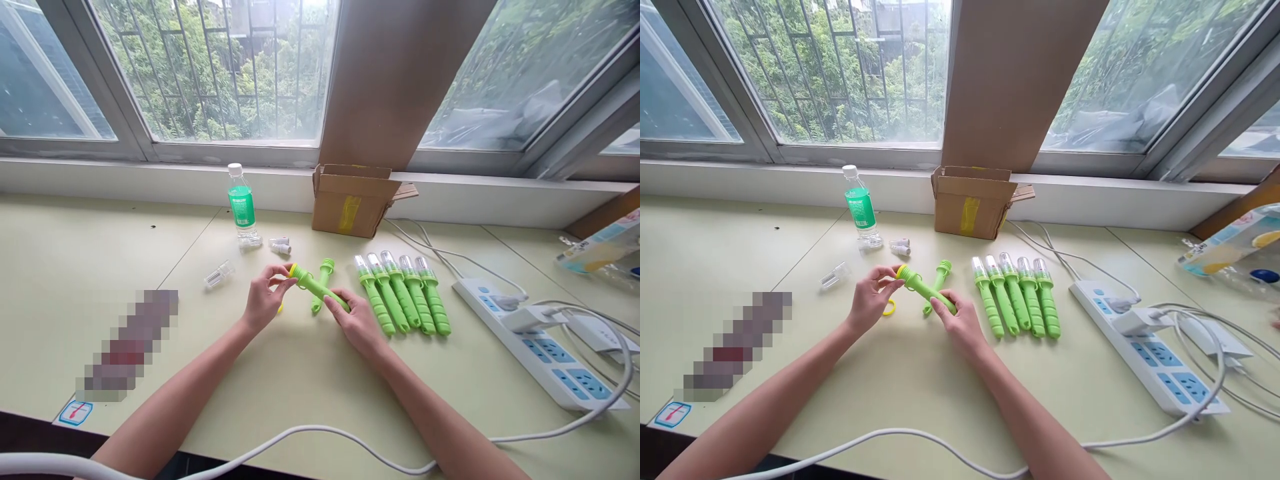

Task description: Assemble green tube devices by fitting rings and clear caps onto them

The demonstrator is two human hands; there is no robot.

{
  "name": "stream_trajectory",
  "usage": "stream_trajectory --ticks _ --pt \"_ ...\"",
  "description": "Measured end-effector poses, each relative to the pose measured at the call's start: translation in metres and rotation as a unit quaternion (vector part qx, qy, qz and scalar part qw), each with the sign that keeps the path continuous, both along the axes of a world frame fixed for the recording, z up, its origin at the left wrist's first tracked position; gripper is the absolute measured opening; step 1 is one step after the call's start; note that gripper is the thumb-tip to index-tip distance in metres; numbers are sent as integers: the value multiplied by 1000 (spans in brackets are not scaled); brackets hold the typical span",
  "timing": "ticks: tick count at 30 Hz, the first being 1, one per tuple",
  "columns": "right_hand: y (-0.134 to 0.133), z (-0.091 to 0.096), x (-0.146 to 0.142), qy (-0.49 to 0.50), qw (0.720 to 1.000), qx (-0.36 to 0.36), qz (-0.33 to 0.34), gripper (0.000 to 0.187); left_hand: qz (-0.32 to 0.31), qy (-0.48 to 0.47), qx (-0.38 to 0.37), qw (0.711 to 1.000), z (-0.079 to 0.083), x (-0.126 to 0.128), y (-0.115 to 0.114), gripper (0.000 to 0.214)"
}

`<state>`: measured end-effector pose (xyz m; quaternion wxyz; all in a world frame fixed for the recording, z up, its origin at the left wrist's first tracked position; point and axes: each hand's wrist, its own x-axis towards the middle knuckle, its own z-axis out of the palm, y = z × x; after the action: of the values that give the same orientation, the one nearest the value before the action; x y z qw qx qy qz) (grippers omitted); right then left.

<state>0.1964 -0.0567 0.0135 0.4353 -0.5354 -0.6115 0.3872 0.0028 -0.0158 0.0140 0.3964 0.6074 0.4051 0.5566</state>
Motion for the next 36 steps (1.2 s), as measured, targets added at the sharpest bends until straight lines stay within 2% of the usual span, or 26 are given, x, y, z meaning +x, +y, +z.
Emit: stream_trajectory --ticks 4,10,14,19,27,31,36 --pt "1 -2 1 18 999 -30 11 35 1 1 -6 1000 -1 -1 3 19" --pt "3 -3 2 137 984 -105 39 36 -40 -15 -26 999 0 -5 7 25" --pt "5 -2 3 167 976 -131 52 38 -34 -2 -24 999 -1 -5 6 21" --pt "7 -5 5 166 975 -132 58 41 -14 9 -18 1000 -2 -2 4 21" --pt "7 -6 3 174 976 -125 46 36 -33 11 10 999 1 0 0 18" --pt "5 -2 1 140 983 -115 29 40 -42 -4 12 999 0 2 -3 27" --pt "3 -1 -2 113 989 -88 47 34 -7 0 25 1000 -2 4 -5 35"
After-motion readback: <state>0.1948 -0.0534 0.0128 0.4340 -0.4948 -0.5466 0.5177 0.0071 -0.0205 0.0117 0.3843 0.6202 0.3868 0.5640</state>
